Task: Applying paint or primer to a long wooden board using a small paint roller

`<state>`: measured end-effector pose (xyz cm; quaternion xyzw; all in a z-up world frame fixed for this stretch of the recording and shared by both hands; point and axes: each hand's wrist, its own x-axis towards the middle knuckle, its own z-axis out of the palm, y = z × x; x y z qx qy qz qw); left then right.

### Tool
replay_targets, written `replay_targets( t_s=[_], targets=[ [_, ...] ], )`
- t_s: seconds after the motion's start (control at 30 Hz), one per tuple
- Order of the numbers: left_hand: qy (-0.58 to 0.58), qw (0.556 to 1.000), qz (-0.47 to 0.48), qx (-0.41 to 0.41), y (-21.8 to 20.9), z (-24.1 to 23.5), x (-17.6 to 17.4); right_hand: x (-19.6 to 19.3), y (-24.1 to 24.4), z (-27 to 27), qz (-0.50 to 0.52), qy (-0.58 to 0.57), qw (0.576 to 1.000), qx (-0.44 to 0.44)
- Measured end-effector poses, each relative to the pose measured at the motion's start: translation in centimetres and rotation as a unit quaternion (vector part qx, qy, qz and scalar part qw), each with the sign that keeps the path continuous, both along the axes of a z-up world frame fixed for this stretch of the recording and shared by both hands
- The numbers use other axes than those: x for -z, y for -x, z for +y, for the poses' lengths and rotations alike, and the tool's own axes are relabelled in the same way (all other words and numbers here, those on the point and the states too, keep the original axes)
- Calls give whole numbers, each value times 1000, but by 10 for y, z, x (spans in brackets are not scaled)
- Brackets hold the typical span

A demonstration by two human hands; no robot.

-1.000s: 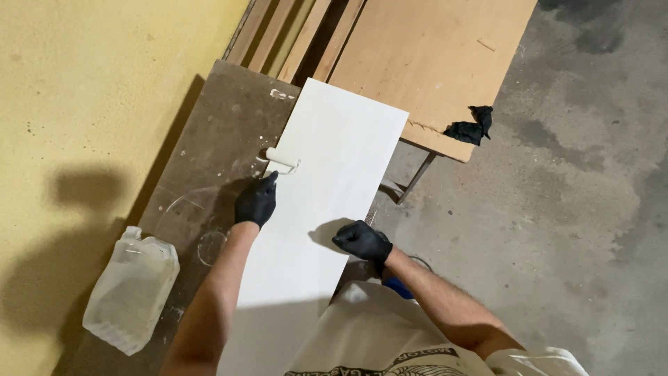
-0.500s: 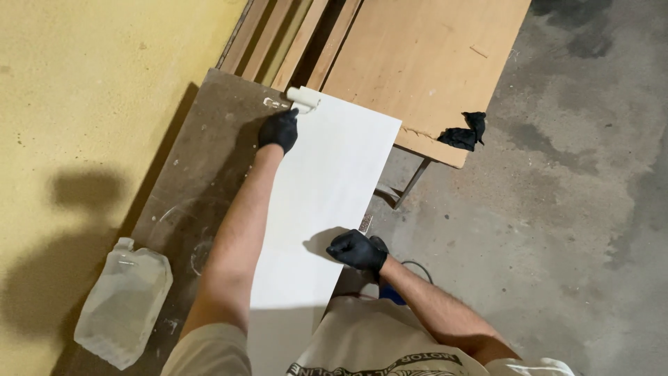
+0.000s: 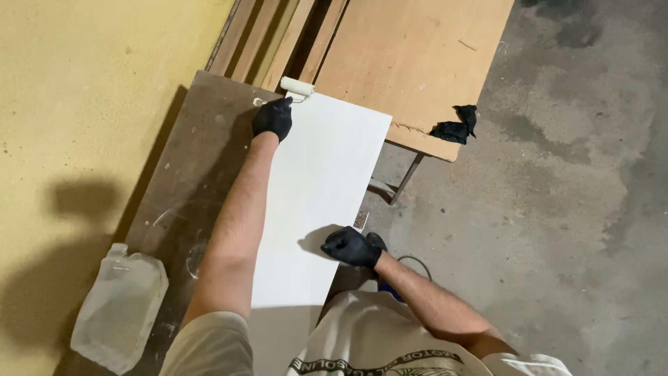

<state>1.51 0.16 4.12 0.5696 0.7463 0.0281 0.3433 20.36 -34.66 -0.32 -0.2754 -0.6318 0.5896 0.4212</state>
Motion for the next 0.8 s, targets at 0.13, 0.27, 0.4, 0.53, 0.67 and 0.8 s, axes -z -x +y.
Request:
replay_targets(
  t_s=[0.13, 0.27, 0.4, 0.53, 0.67, 0.8],
  targets=[
    [-187, 951, 180, 169, 51, -71, 26, 8, -3, 3, 6, 74, 997, 6],
    [-120, 961, 199, 152, 122, -197, -4, 32, -3, -1, 12, 115, 993, -11],
    [13, 955, 209, 209, 177, -326, -84, 41, -10, 6, -26, 125, 992, -6],
    [-372, 833, 302, 276, 293, -471, 38, 71, -13, 6, -55, 136, 989, 23],
    [-376, 824, 343, 250, 327, -574, 18, 66, -15, 2, -22, 152, 987, 51],
    [-340, 865, 308, 203, 320, -557, 15, 53, -14, 8, -16, 126, 991, 51]
  ],
)
